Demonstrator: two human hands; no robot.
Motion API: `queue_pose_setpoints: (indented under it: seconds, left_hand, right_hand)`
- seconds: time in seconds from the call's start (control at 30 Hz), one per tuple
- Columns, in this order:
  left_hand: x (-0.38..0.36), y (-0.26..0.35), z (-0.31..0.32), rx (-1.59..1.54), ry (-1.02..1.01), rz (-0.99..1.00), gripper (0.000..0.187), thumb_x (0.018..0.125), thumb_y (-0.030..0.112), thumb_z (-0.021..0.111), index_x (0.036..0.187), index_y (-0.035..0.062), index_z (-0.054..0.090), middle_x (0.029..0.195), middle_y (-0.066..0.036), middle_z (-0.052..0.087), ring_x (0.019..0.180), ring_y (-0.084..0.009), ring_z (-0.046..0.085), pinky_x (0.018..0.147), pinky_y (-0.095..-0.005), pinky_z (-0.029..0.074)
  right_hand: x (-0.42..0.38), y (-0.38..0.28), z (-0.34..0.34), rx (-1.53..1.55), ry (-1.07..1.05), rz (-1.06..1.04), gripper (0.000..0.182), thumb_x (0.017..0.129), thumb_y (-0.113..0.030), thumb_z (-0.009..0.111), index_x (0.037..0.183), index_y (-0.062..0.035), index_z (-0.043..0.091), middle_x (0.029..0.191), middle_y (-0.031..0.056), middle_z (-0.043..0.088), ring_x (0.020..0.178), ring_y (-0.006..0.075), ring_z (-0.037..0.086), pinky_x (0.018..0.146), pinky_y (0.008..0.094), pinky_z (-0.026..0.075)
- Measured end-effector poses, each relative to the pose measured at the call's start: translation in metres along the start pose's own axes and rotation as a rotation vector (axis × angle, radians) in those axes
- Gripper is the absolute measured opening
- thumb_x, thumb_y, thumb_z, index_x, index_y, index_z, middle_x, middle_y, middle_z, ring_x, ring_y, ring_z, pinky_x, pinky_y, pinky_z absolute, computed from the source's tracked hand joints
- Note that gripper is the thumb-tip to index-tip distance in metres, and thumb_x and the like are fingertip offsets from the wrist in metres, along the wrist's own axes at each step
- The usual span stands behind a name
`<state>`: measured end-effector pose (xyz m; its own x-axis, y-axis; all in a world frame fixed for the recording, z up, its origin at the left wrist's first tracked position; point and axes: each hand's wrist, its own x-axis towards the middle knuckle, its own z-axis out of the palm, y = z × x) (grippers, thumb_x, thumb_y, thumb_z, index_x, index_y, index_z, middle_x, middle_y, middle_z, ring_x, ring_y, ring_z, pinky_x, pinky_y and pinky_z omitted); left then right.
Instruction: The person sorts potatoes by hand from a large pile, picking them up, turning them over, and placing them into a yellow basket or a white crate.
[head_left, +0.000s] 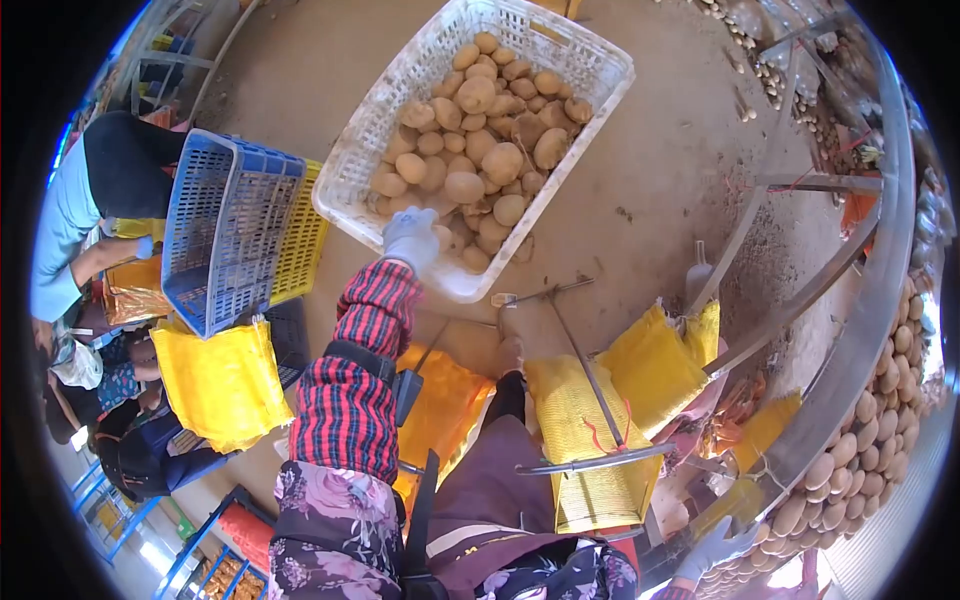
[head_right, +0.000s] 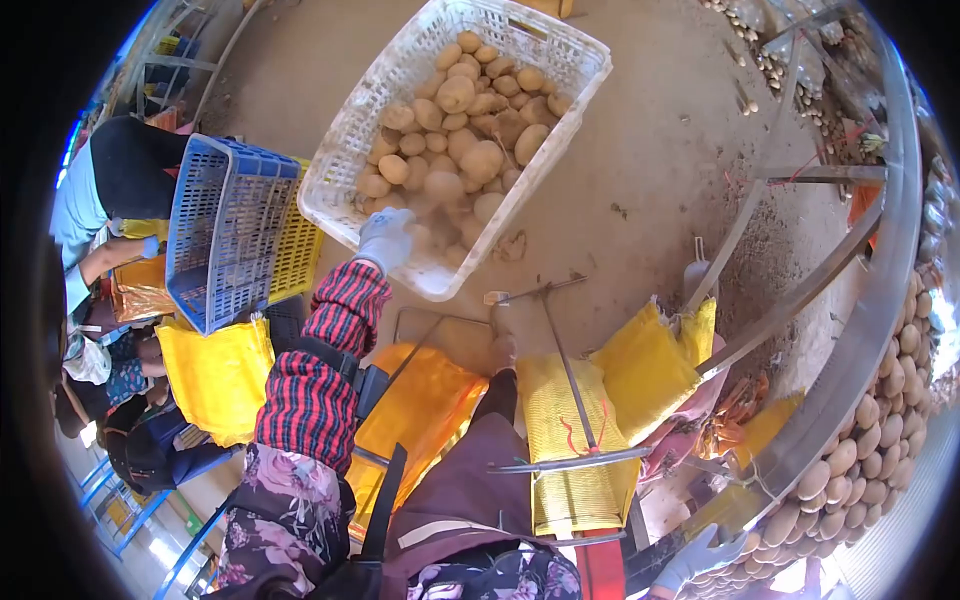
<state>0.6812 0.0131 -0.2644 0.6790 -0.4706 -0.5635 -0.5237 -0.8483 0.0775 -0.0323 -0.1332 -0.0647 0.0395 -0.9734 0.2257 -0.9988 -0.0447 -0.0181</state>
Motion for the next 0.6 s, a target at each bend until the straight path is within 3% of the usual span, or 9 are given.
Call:
queue_pose_setpoints:
  seconds: [0.2, 0.27, 0.3, 0.33, 0.4, 0.43, 0.47, 0.53, 0.6]
  left_hand:
    - [0.051, -0.011, 0.013, -0.208, 0.096, -0.171, 0.059, 0.086, 0.040, 0.066, 0.138, 0.0151, 0.052, 0.131, -0.020, 0.058, 0.124, -0.0371, 0.055, 0.103, -0.0470, 0.045]
    - [0.078, -0.016, 0.017, -0.352, 0.329, -0.319, 0.073, 0.082, 0.043, 0.069, 0.141, 0.0052, 0.047, 0.136, -0.026, 0.053, 0.128, -0.0392, 0.053, 0.107, -0.0460, 0.043]
    - [0.094, -0.023, 0.012, -0.494, 0.252, -0.375, 0.084, 0.080, 0.045, 0.073, 0.141, -0.0043, 0.044, 0.140, -0.029, 0.050, 0.130, -0.0402, 0.051, 0.108, -0.0446, 0.042]
    - [0.105, -0.025, 0.014, -0.493, 0.247, -0.377, 0.084, 0.080, 0.045, 0.073, 0.141, -0.0043, 0.044, 0.140, -0.029, 0.050, 0.130, -0.0402, 0.051, 0.108, -0.0446, 0.042]
    - [0.117, -0.022, 0.005, -0.689, 0.185, -0.503, 0.092, 0.078, 0.049, 0.074, 0.142, -0.0084, 0.041, 0.144, -0.029, 0.047, 0.133, -0.0404, 0.048, 0.110, -0.0431, 0.040]
    - [0.124, -0.020, 0.006, -0.689, 0.174, -0.504, 0.092, 0.078, 0.049, 0.074, 0.142, -0.0084, 0.041, 0.144, -0.029, 0.047, 0.133, -0.0404, 0.048, 0.110, -0.0431, 0.040]
    - [0.131, -0.019, 0.008, -0.673, 0.192, -0.502, 0.093, 0.079, 0.051, 0.074, 0.142, -0.0084, 0.040, 0.146, -0.029, 0.046, 0.135, -0.0405, 0.047, 0.111, -0.0429, 0.040]
    - [0.130, -0.023, 0.017, -0.631, 0.217, -0.510, 0.096, 0.079, 0.054, 0.073, 0.144, -0.0084, 0.039, 0.148, -0.029, 0.044, 0.137, -0.0408, 0.045, 0.112, -0.0423, 0.039]
    - [0.105, -0.012, 0.022, -0.704, 0.327, -0.507, 0.089, 0.079, 0.049, 0.073, 0.143, -0.0043, 0.041, 0.142, -0.027, 0.048, 0.131, -0.0422, 0.048, 0.109, -0.0449, 0.042]
  right_hand:
    - [0.000, -0.002, -0.001, 0.015, -0.012, 0.072, 0.066, 0.089, -0.011, 0.070, 0.144, 0.0047, 0.038, 0.138, 0.0234, 0.047, 0.111, 0.0337, 0.063, 0.094, 0.0449, 0.054]
    - [0.002, 0.028, 0.001, -0.058, -0.010, 0.014, 0.068, 0.090, -0.014, 0.071, 0.145, 0.0040, 0.037, 0.140, 0.0239, 0.046, 0.116, 0.0349, 0.059, 0.096, 0.0449, 0.054]
    - [0.003, 0.011, -0.002, -0.043, -0.015, 0.020, 0.070, 0.090, -0.017, 0.072, 0.146, 0.0033, 0.036, 0.141, 0.0238, 0.045, 0.122, 0.0364, 0.054, 0.101, 0.0453, 0.052]
    - [0.004, -0.008, -0.009, -0.047, -0.018, 0.018, 0.070, 0.090, -0.017, 0.072, 0.146, 0.0033, 0.036, 0.141, 0.0238, 0.045, 0.122, 0.0364, 0.054, 0.101, 0.0453, 0.052]
    - [0.015, -0.095, -0.031, -0.515, 0.128, -0.375, 0.065, 0.080, -0.032, 0.083, 0.124, 0.0056, 0.054, 0.105, 0.0297, 0.063, 0.094, 0.0495, 0.061, 0.082, 0.0556, 0.052]
    - [0.012, -0.073, -0.023, -0.426, 0.029, -0.204, 0.070, 0.081, -0.038, 0.083, 0.126, 0.0061, 0.053, 0.111, 0.0289, 0.062, 0.099, 0.0480, 0.061, 0.084, 0.0532, 0.053]
    - [0.007, -0.058, -0.019, -0.436, 0.025, -0.207, 0.070, 0.081, -0.038, 0.083, 0.126, 0.0061, 0.053, 0.111, 0.0289, 0.062, 0.099, 0.0480, 0.061, 0.084, 0.0532, 0.053]
    - [0.003, -0.037, -0.024, -0.913, 0.044, -0.478, 0.075, 0.083, -0.039, 0.082, 0.131, 0.0082, 0.050, 0.117, 0.0285, 0.060, 0.104, 0.0468, 0.061, 0.089, 0.0507, 0.053]
    - [0.007, -0.060, -0.025, -0.820, 0.076, -0.471, 0.077, 0.083, -0.039, 0.082, 0.133, 0.0094, 0.048, 0.119, 0.0287, 0.059, 0.105, 0.0464, 0.061, 0.091, 0.0507, 0.053]
